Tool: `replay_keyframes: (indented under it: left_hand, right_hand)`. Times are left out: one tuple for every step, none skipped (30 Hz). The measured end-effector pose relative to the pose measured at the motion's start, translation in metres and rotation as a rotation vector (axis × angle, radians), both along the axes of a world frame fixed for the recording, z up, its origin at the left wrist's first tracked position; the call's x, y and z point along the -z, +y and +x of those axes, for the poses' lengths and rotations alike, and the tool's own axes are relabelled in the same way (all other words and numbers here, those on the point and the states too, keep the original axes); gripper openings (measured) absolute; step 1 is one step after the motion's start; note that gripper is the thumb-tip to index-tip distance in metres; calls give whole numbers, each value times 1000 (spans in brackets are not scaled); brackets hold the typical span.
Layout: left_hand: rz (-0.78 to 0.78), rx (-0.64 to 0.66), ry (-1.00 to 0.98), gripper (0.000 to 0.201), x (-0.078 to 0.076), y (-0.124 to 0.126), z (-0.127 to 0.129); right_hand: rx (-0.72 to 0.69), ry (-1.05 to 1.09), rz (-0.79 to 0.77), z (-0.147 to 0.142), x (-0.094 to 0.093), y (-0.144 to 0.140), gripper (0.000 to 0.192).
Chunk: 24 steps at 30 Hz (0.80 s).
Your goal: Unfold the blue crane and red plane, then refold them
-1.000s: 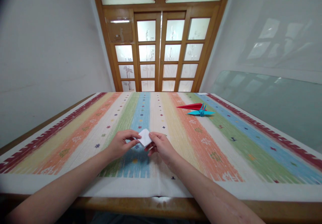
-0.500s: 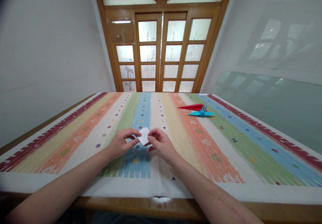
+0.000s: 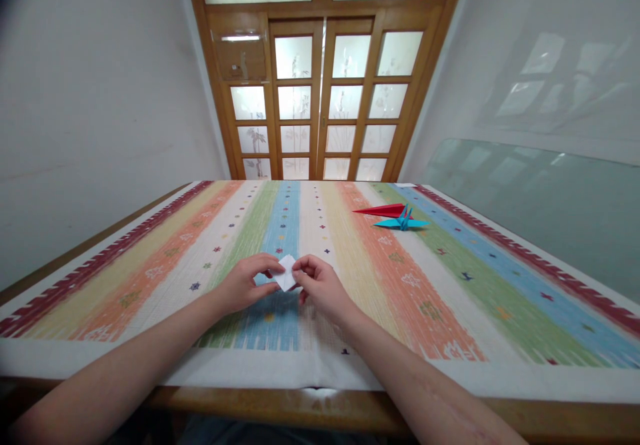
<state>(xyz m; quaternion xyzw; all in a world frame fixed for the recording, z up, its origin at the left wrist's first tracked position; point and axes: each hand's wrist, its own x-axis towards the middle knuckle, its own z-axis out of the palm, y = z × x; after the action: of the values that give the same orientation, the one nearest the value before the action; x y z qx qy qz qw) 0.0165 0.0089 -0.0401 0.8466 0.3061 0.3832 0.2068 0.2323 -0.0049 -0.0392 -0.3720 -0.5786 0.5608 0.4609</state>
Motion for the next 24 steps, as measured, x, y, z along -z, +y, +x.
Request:
replay_keyframes:
  left_hand:
    - [13, -2, -12, 23, -1, -1, 0]
    - [28, -8, -28, 22, -1, -1, 0]
    - [42, -17, -45, 20, -2, -1, 0]
    - [55, -27, -61, 19, -2, -2, 0]
    - [68, -36, -76, 18, -3, -2, -1]
    - [81, -44, -90, 17, -3, -2, -1]
    - [94, -50, -105, 16, -3, -2, -2]
    - [105, -56, -116, 16, -3, -2, -2]
    - [114, -61, -121, 15, -3, -2, -2]
    - [121, -65, -121, 14, -3, -2, -2]
    - [125, -66, -115, 14, -3, -2, -3]
    - [126, -65, -106, 13, -3, -2, -3]
    - [126, -61, -97, 12, -3, -2, -3]
    - [124, -57, -90, 12, -3, -2, -3]
    - [119, -53, -87, 11, -3, -1, -3]
    - [110, -50, -87, 11, -3, -1, -3]
    - [97, -45, -90, 12, -3, -1, -3]
    - [77, -39, -95, 12, -4, -1, -3]
    - [52, -33, -102, 14, -4, -1, -3]
    - [21, -28, -110, 16, -5, -1, -2]
    - [-12, -27, -121, 18, -5, -2, -1]
    - [-49, -35, -133, 21, -5, -2, 0]
    - [-92, -50, -152, 23, -4, -3, 2]
    - [-145, -67, -182, 24, -3, -4, 3]
  right_hand:
    - [-1, 1, 9, 0, -1, -1, 17]
    - [-4, 4, 23, 0, -2, -2, 15]
    - [-12, 8, 41, 1, -2, -2, 13]
    - [-26, 12, 61, 1, -2, -3, 11]
    - [-45, 15, 82, 2, -2, -3, 10]
    - [-69, 15, 102, 3, -1, -3, 11]
    - [-93, 9, 124, 3, 0, -3, 14]
    - [-109, -2, 147, 4, 2, -3, 18]
    - [-116, -21, 171, 5, 4, -2, 22]
    - [-109, -45, 194, 5, 6, -2, 24]
    - [-89, -72, 214, 5, 7, -2, 23]
    - [-64, -99, 232, 5, 8, -1, 21]
    - [-39, -126, 246, 5, 8, -1, 20]
    - [-20, -152, 260, 5, 8, -2, 20]
    - [-9, -177, 277, 5, 7, -2, 20]
    - [-5, -202, 294, 5, 6, -3, 21]
    - [-4, -227, 310, 5, 4, -4, 21]
    - [1, -248, 320, 5, 3, -5, 22]
    - [10, -262, 323, 5, 2, -5, 23]
    - [22, -269, 322, 5, 1, -6, 25]
    - [34, -269, 318, 5, 1, -7, 26]
    - [44, -263, 313, 5, 1, -7, 28]
    - [51, -253, 309, 5, 1, -7, 29]
    - [57, -239, 306, 4, 1, -7, 30]
